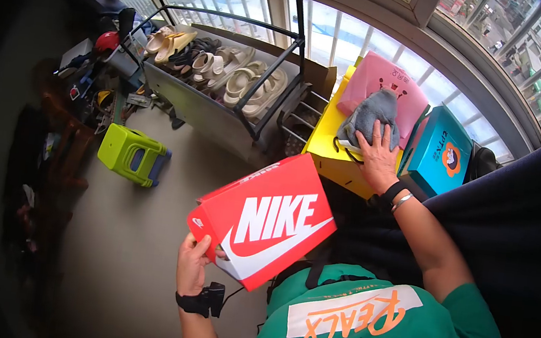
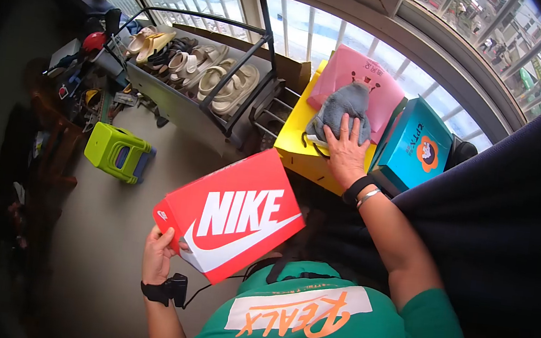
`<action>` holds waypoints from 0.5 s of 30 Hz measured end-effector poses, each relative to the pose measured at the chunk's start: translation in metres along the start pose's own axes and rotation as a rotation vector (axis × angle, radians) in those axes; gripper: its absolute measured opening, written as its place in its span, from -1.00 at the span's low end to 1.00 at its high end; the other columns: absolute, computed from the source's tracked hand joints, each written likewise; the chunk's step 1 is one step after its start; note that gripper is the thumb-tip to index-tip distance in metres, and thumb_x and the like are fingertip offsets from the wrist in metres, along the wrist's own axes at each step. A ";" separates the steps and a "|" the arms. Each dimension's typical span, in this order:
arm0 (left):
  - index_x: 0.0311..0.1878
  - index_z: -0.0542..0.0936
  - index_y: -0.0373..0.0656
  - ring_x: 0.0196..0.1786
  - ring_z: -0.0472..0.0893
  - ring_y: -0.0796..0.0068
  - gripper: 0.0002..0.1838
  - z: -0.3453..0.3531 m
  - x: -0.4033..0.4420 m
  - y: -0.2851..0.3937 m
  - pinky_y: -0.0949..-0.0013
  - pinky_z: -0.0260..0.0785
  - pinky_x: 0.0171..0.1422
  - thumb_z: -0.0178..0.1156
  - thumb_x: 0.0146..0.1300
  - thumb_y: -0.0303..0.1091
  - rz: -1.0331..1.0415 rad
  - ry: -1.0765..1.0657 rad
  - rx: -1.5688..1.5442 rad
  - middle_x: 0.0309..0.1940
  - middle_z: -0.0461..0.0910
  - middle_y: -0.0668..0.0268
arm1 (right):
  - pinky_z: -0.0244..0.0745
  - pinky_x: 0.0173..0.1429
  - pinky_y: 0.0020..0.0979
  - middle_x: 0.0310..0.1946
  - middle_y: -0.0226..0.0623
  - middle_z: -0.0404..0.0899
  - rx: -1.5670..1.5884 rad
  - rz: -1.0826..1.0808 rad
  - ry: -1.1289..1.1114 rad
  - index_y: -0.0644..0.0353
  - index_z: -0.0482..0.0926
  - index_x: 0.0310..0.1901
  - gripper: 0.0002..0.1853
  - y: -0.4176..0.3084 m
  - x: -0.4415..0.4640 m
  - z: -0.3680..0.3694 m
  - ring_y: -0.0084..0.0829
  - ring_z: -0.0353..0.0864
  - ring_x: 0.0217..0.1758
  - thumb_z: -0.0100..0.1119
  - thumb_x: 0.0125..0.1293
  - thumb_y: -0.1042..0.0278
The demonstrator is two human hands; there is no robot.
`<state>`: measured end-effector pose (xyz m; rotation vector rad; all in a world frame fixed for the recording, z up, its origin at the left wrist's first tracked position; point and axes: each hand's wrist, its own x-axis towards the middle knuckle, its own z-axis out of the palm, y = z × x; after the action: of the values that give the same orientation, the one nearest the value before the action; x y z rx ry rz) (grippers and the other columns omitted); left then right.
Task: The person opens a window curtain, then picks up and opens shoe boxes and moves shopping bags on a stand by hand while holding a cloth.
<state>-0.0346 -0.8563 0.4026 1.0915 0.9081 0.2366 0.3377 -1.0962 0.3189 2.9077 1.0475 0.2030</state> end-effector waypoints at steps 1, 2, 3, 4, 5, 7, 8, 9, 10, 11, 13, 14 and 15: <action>0.04 0.50 -0.29 -0.24 0.66 0.46 -0.76 0.005 -0.008 0.012 0.40 0.57 -0.21 0.09 0.38 -0.42 0.122 0.059 0.079 0.09 0.53 0.19 | 0.22 0.21 0.37 0.50 -0.04 0.00 0.014 -0.005 0.001 -0.22 0.36 0.34 -0.19 0.000 -0.002 -0.001 0.13 -0.06 0.55 0.47 -0.02 0.15; -0.03 0.52 -0.33 -0.23 0.64 0.48 -0.80 0.017 -0.017 0.025 0.41 0.55 -0.19 0.08 0.36 -0.45 0.245 0.119 0.158 0.13 0.49 0.19 | 0.21 0.22 0.37 0.50 -0.04 -0.01 0.028 -0.013 0.002 -0.21 0.35 0.35 -0.15 0.001 -0.003 -0.001 0.13 -0.06 0.55 0.50 -0.04 0.10; -0.09 0.53 -0.38 -0.23 0.63 0.50 -0.83 0.028 -0.023 0.033 0.42 0.54 -0.17 0.07 0.35 -0.48 0.365 0.183 0.239 0.18 0.45 0.19 | 0.20 0.23 0.37 0.51 -0.04 -0.03 0.030 -0.011 -0.017 -0.20 0.33 0.36 -0.13 0.001 -0.005 -0.002 0.12 -0.07 0.56 0.51 -0.05 0.07; -0.19 0.54 -0.40 -0.14 0.59 0.53 -0.88 0.040 -0.026 0.037 0.43 0.50 -0.10 0.09 0.29 -0.54 0.459 0.227 0.259 0.28 0.31 0.23 | 0.19 0.25 0.36 0.52 -0.04 -0.05 0.033 -0.012 -0.037 -0.18 0.32 0.37 -0.10 0.000 -0.007 -0.002 0.12 -0.09 0.57 0.52 -0.07 0.04; -0.24 0.56 -0.34 -0.08 0.58 0.46 -0.94 0.034 -0.023 0.031 0.39 0.46 -0.02 0.15 0.25 -0.57 0.599 0.203 0.449 0.23 0.37 0.21 | 0.17 0.27 0.35 0.53 -0.04 -0.07 0.036 -0.013 -0.057 -0.17 0.31 0.39 -0.07 0.000 -0.008 -0.001 0.12 -0.10 0.57 0.54 -0.08 0.02; -0.30 0.56 -0.29 -0.18 0.59 0.43 -0.96 0.041 -0.025 0.031 0.35 0.43 -0.01 0.21 0.18 -0.61 0.856 0.211 0.881 0.22 0.37 0.19 | 0.17 0.26 0.36 0.53 -0.04 -0.08 0.040 -0.027 -0.065 -0.16 0.31 0.39 -0.06 0.001 -0.008 0.002 0.11 -0.10 0.57 0.54 -0.10 -0.01; -0.33 0.56 -0.27 -0.13 0.57 0.40 -0.97 0.047 -0.028 0.028 0.33 0.39 0.02 0.21 0.20 -0.60 0.733 0.201 0.788 0.23 0.37 0.18 | 0.17 0.26 0.36 0.53 -0.04 -0.08 0.040 -0.031 -0.073 -0.15 0.31 0.39 -0.05 0.002 -0.009 0.000 0.11 -0.11 0.57 0.54 -0.10 -0.02; -0.33 0.55 -0.27 -0.21 0.58 0.41 -0.94 0.047 -0.027 0.025 0.33 0.41 -0.04 0.24 0.19 -0.61 0.784 0.192 0.867 0.19 0.40 0.18 | 0.17 0.27 0.37 0.53 -0.04 -0.08 0.038 -0.032 -0.082 -0.14 0.31 0.39 -0.05 0.002 -0.010 -0.003 0.11 -0.11 0.57 0.54 -0.11 -0.03; -0.33 0.54 -0.26 -0.26 0.58 0.39 -0.92 0.049 -0.024 0.021 0.32 0.43 -0.10 0.25 0.17 -0.62 0.839 0.202 0.895 0.11 0.45 0.20 | 0.17 0.26 0.39 0.52 -0.06 -0.03 0.036 -0.039 -0.078 -0.13 0.34 0.37 -0.09 0.001 -0.010 -0.007 0.10 -0.10 0.57 0.51 -0.07 -0.08; -0.33 0.53 -0.26 -0.32 0.58 0.36 -0.90 0.051 -0.021 0.019 0.32 0.44 -0.16 0.27 0.16 -0.63 0.893 0.210 0.923 0.03 0.50 0.21 | 0.15 0.26 0.39 0.52 -0.05 -0.04 0.038 -0.045 -0.082 -0.12 0.33 0.38 -0.08 0.001 -0.011 -0.008 0.10 -0.11 0.57 0.50 -0.06 -0.09; -0.32 0.52 -0.25 -0.36 0.59 0.28 -0.88 0.055 -0.015 0.020 0.29 0.44 -0.24 0.28 0.15 -0.62 0.976 0.202 1.020 -0.11 0.54 0.22 | 0.12 0.27 0.39 0.52 -0.03 -0.06 0.040 -0.060 -0.089 -0.10 0.33 0.38 -0.08 0.000 -0.011 -0.011 0.11 -0.12 0.57 0.49 -0.05 -0.10; -0.31 0.52 -0.25 -0.38 0.59 0.24 -0.87 0.057 -0.013 0.022 0.27 0.44 -0.28 0.29 0.14 -0.62 1.018 0.198 1.069 -0.18 0.57 0.22 | 0.14 0.27 0.36 0.50 -0.04 0.00 0.028 -0.074 -0.066 -0.09 0.35 0.36 -0.13 -0.002 -0.012 -0.015 0.10 -0.09 0.57 0.47 -0.02 -0.09; -0.33 0.50 -0.24 -0.37 0.59 0.20 -0.85 0.058 -0.010 0.023 0.25 0.45 -0.29 0.29 0.13 -0.62 1.019 0.184 1.090 -0.24 0.55 0.22 | 0.15 0.28 0.33 0.47 -0.04 0.06 0.016 -0.087 -0.044 -0.08 0.38 0.34 -0.18 -0.005 -0.013 -0.019 0.09 -0.07 0.56 0.44 0.02 -0.08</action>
<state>0.0074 -0.8901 0.4360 2.5507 0.5235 0.7288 0.3222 -1.1006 0.3355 2.8587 1.1705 0.1277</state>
